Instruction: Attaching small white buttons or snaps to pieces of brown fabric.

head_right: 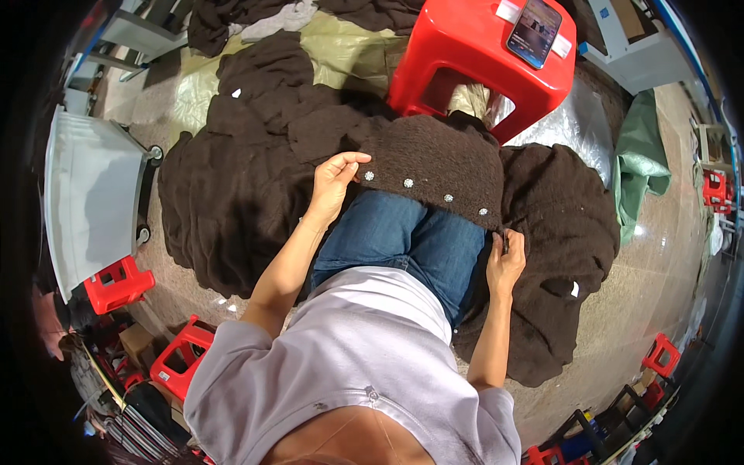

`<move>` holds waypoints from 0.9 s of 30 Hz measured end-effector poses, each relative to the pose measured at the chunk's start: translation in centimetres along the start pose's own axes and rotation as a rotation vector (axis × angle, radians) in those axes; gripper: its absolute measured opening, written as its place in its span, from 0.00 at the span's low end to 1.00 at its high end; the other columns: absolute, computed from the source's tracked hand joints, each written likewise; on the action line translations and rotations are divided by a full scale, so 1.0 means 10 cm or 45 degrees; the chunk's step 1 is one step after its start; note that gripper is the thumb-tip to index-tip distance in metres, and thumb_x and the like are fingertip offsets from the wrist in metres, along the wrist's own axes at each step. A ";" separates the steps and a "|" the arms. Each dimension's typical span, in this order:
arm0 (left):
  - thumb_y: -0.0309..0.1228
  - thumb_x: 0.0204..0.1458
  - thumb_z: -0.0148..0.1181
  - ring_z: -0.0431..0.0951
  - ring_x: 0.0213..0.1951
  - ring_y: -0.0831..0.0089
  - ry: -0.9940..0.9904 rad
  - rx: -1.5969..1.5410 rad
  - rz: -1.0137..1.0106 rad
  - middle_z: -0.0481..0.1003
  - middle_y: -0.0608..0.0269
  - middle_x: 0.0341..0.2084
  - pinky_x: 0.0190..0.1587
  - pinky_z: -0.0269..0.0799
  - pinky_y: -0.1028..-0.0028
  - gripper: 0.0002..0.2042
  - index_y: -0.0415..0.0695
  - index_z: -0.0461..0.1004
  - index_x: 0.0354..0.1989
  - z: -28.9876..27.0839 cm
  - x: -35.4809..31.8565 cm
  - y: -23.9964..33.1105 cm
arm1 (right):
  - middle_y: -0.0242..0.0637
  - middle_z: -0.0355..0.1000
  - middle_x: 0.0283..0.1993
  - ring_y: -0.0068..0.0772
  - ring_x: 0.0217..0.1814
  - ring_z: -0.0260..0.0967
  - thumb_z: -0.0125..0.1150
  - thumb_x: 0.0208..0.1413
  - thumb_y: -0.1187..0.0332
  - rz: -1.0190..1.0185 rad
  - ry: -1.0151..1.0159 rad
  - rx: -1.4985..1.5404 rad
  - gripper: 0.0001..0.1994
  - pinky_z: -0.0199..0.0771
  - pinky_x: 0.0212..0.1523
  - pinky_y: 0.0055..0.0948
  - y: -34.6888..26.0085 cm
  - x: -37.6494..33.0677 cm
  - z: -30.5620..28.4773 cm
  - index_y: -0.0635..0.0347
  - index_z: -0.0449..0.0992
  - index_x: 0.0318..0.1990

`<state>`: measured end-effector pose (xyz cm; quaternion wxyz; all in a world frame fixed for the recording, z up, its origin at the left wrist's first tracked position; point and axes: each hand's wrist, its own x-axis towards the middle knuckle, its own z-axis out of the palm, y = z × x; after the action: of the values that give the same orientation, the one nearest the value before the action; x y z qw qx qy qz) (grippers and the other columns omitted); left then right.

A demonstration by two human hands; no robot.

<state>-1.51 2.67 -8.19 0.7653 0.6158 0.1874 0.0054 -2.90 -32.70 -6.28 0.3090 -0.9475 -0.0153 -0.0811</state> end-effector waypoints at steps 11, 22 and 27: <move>0.18 0.55 0.56 0.72 0.38 0.84 -0.081 -0.306 0.132 0.74 0.68 0.42 0.45 0.66 0.84 0.12 0.38 0.74 0.48 0.12 -0.06 0.04 | 0.44 0.68 0.35 0.43 0.36 0.69 0.62 0.54 0.76 0.040 -0.019 0.071 0.07 0.70 0.40 0.30 -0.06 -0.03 0.00 0.67 0.71 0.38; 0.21 0.54 0.61 0.74 0.34 0.80 0.411 0.227 0.206 0.75 0.67 0.35 0.38 0.70 0.81 0.07 0.40 0.75 0.42 0.09 0.02 -0.22 | 0.33 0.68 0.35 0.26 0.37 0.67 0.62 0.52 0.77 0.096 0.111 0.417 0.10 0.67 0.39 0.24 -0.31 0.02 -0.07 0.65 0.74 0.43; 0.22 0.43 0.69 0.74 0.33 0.67 0.196 0.846 0.945 0.71 0.59 0.33 0.36 0.72 0.73 0.08 0.39 0.77 0.32 0.46 -0.27 0.13 | 0.24 0.67 0.35 0.14 0.34 0.62 0.59 0.57 0.76 0.235 0.001 0.695 0.10 0.63 0.36 0.15 -0.62 -0.01 0.04 0.63 0.75 0.46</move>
<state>-2.36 -2.00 -5.39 0.4582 0.8492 0.0033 0.2626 -3.45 -27.49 -3.02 0.5585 -0.8267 0.0498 -0.0461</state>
